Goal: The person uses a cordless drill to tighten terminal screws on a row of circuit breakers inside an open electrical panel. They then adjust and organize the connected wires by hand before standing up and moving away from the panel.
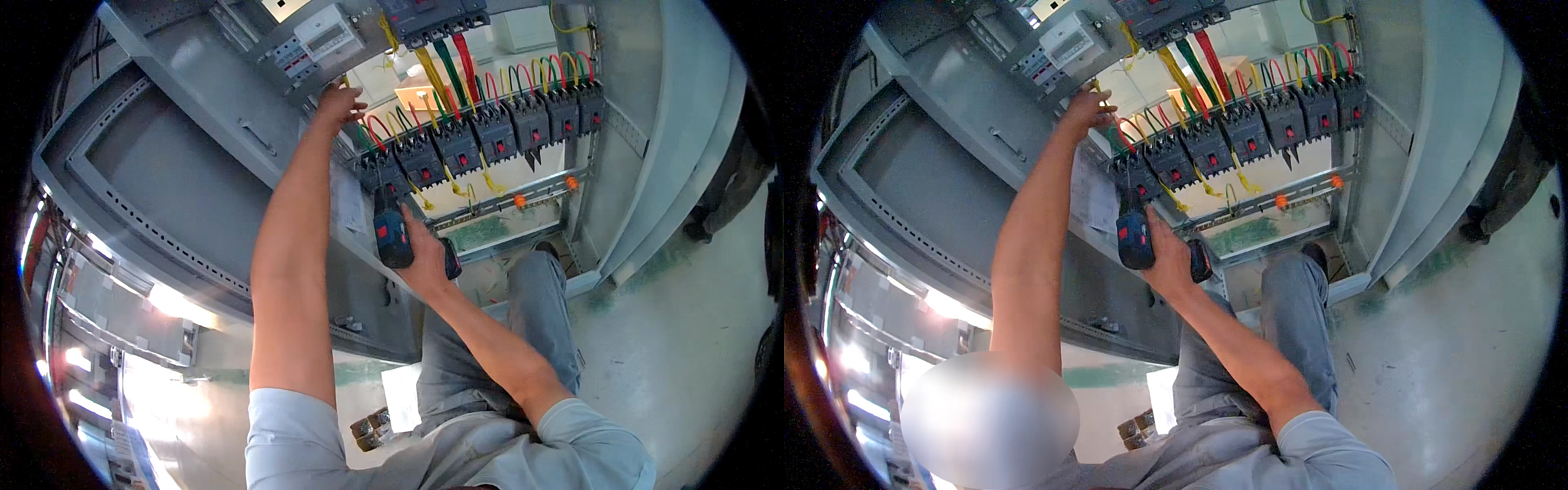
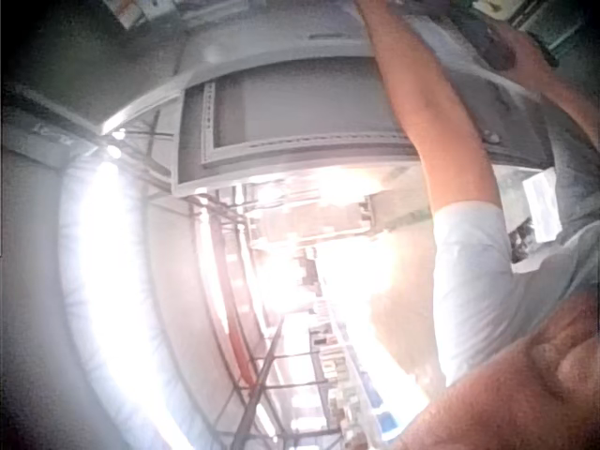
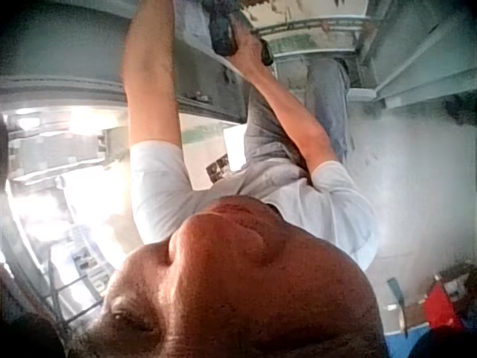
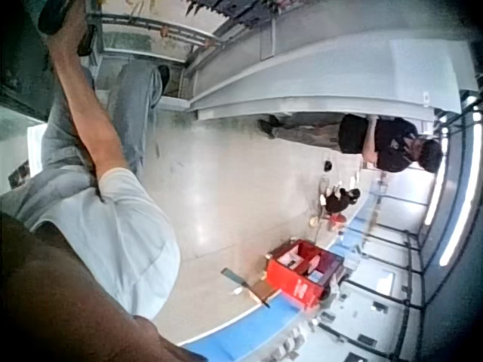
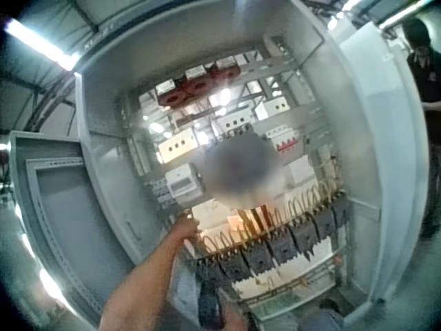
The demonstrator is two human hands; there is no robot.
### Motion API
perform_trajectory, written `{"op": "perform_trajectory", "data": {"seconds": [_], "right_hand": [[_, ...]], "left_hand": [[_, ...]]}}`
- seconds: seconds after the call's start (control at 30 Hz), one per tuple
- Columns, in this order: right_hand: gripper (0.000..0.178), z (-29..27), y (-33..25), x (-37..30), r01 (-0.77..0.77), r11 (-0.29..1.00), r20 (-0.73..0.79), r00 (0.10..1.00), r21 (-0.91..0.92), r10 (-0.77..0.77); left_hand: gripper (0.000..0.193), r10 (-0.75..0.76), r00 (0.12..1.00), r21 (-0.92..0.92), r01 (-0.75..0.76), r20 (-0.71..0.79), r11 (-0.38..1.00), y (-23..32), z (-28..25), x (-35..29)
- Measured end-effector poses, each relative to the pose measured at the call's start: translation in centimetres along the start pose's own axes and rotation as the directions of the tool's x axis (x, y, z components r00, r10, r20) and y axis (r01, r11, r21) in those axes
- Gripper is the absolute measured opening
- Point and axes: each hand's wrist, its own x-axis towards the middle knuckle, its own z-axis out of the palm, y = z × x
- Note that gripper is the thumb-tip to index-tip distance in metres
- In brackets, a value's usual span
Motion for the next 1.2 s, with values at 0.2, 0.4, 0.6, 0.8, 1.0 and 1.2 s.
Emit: {"op": "perform_trajectory", "data": {"seconds": [0.2,0.4,0.6,0.8,1.0,1.2], "right_hand": [[0.083,-0.6,-0.6,-2.2,0.026,0.992,-0.026,0.999,0.123,-0.023],[0.075,-1.6,-0.6,-3.0,-0.058,0.962,0.006,0.998,0.267,0.059],[0.07,-2.1,0.9,-3.0,-0.067,0.956,-0.037,0.996,0.285,0.081],[0.071,-2.2,1.2,-3.1,-0.03,0.957,-0.041,0.998,0.289,0.044],[0.069,-1.7,2.3,-3.5,-0.105,0.929,0.004,0.994,0.354,0.11],[0.071,-1.6,2.2,-3.4,-0.063,0.937,0.004,0.998,0.343,0.066]], "left_hand": [[0.051,-0.205,0.978,0.072,0.207,-0.035,0.976,2.1,-1.3,-1.9],[0.05,-0.358,0.898,0.453,0.216,0.256,0.865,5.7,-2.9,-5.8],[0.044,-0.539,0.696,0.783,-0.055,0.475,0.619,7.4,-2.7,-7.9],[0.05,-0.562,0.584,0.797,-0.287,0.586,0.532,6.4,-2.4,-7.0],[0.05,-0.62,0.643,0.87,-0.471,0.45,0.143,6.9,-0.2,-7.8],[0.046,-0.484,0.688,0.689,-0.692,0.541,-0.215,4.7,-0.6,-7.2]]}}
